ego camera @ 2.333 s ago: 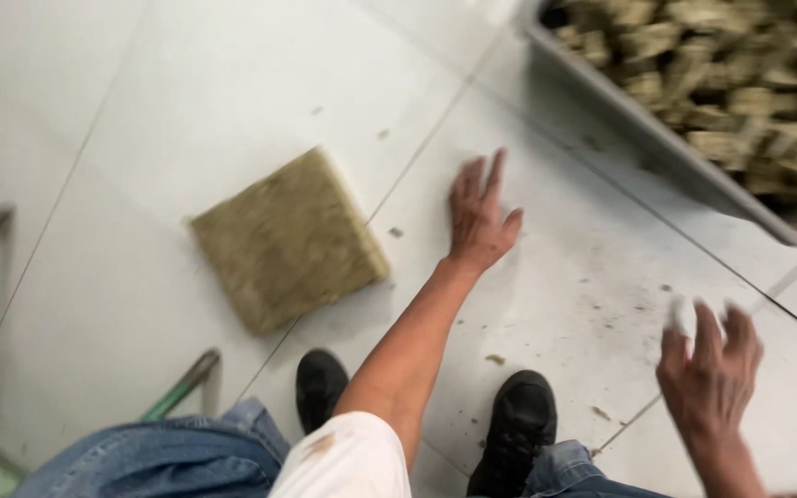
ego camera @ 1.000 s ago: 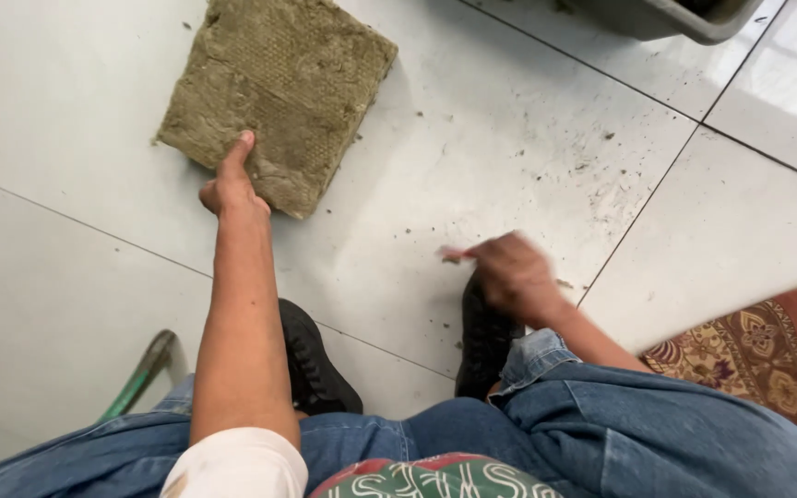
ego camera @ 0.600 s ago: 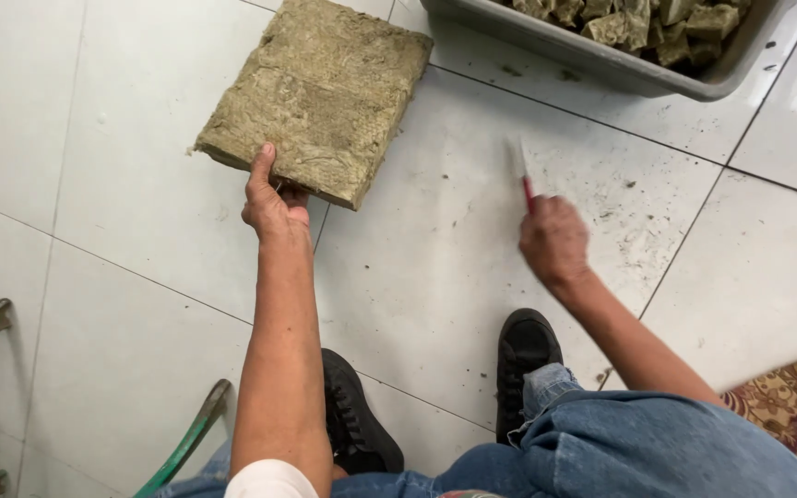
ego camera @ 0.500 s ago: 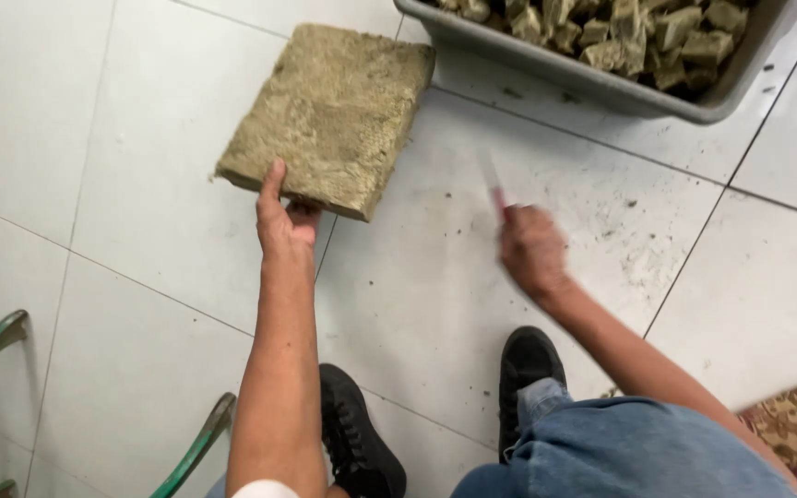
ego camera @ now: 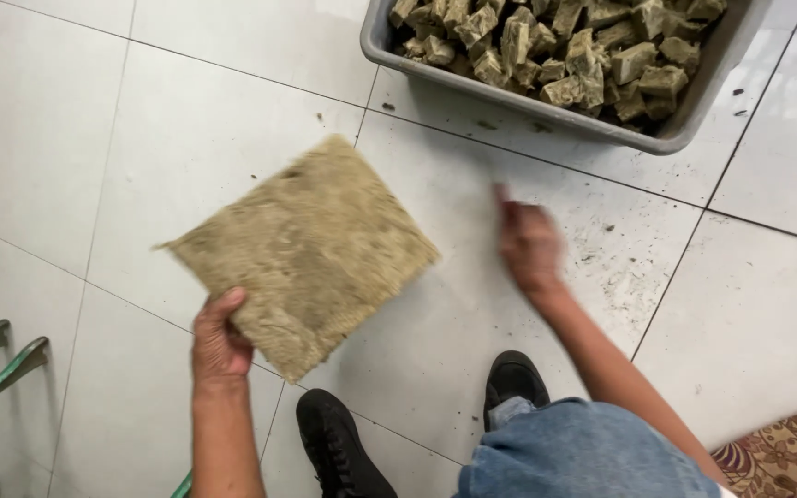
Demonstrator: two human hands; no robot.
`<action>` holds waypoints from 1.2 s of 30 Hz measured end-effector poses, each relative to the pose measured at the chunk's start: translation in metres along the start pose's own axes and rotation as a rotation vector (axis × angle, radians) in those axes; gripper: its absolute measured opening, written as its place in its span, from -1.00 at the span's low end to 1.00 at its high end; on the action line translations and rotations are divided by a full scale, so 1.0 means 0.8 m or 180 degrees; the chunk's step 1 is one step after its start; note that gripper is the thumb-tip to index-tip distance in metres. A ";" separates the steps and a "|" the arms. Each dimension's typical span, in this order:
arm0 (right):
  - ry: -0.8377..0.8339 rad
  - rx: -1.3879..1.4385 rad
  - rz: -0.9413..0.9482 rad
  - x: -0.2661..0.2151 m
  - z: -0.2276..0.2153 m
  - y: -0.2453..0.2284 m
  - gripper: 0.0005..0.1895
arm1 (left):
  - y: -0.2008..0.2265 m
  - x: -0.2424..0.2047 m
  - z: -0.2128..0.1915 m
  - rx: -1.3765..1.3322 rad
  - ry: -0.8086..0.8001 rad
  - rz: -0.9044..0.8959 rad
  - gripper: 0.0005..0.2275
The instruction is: Cut rockwool slabs into smaller cubes and sort them into a bin.
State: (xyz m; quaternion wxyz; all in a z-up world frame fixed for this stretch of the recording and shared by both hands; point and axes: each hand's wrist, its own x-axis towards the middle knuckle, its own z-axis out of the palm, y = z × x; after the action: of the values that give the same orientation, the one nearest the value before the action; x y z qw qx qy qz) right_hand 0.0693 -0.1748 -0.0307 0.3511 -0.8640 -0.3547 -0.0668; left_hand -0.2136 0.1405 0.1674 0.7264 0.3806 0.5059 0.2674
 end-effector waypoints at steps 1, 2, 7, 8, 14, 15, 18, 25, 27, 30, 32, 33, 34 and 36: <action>-0.0046 -0.0359 0.0455 -0.020 -0.020 0.039 -0.73 | -0.005 0.004 0.017 0.0192 -0.0139 -0.0011 -0.44; -0.0091 -0.0714 0.0913 -0.041 -0.040 0.078 -0.88 | -0.010 0.007 0.033 0.0385 -0.0278 -0.0021 -0.43; -0.0078 0.0373 0.2507 -0.030 -0.169 0.019 -0.85 | 0.022 -0.020 0.159 0.1392 -0.0874 0.0109 -0.42; -0.0032 0.1347 0.3380 -0.035 -0.177 0.004 -0.84 | 0.034 -0.025 0.177 0.1722 -0.0966 0.0172 -0.42; 0.0326 0.2638 0.3591 -0.068 -0.146 -0.019 -0.78 | -0.019 0.030 0.125 0.0390 -0.0741 -0.0524 -0.40; 0.0418 0.2697 0.3542 -0.063 -0.147 -0.028 -0.78 | -0.038 0.037 0.113 0.0414 -0.0819 -0.0449 -0.40; 0.0132 0.2743 0.3290 -0.045 -0.131 -0.056 -0.82 | -0.084 0.056 0.083 -0.0729 -0.0535 -0.0622 -0.44; -0.0522 0.2915 0.3421 -0.029 -0.110 -0.107 -0.79 | -0.283 0.001 0.051 -0.1105 0.0043 -0.1269 -0.46; -0.0494 0.3155 0.3462 -0.031 -0.104 -0.106 -0.79 | -0.293 -0.029 0.065 -0.1239 0.0024 -0.1412 -0.45; -0.0448 0.3230 0.3296 -0.035 -0.098 -0.091 -0.73 | -0.285 -0.063 0.095 -0.0891 0.0027 -0.1725 -0.44; -0.0342 0.2822 0.3069 -0.035 -0.093 -0.084 -0.70 | -0.286 -0.063 0.098 -0.0934 -0.0227 -0.1869 -0.44; -0.0344 0.2823 0.3106 -0.037 -0.093 -0.084 -0.70 | -0.288 -0.062 0.093 -0.0910 -0.0209 -0.1890 -0.44; -0.0436 0.2729 0.3112 -0.040 -0.092 -0.084 -0.68 | -0.290 -0.060 0.087 -0.0878 -0.0203 -0.1894 -0.44; -0.0523 0.2627 0.3116 -0.046 -0.087 -0.080 -0.66 | -0.293 -0.061 0.085 -0.0849 -0.0204 -0.1904 -0.44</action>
State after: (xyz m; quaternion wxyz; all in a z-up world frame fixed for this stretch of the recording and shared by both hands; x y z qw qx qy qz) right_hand 0.0095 -0.2091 0.0438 0.6160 -0.7221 0.0583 0.3094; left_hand -0.1661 -0.0494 0.0135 0.8317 0.1249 0.5327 0.0940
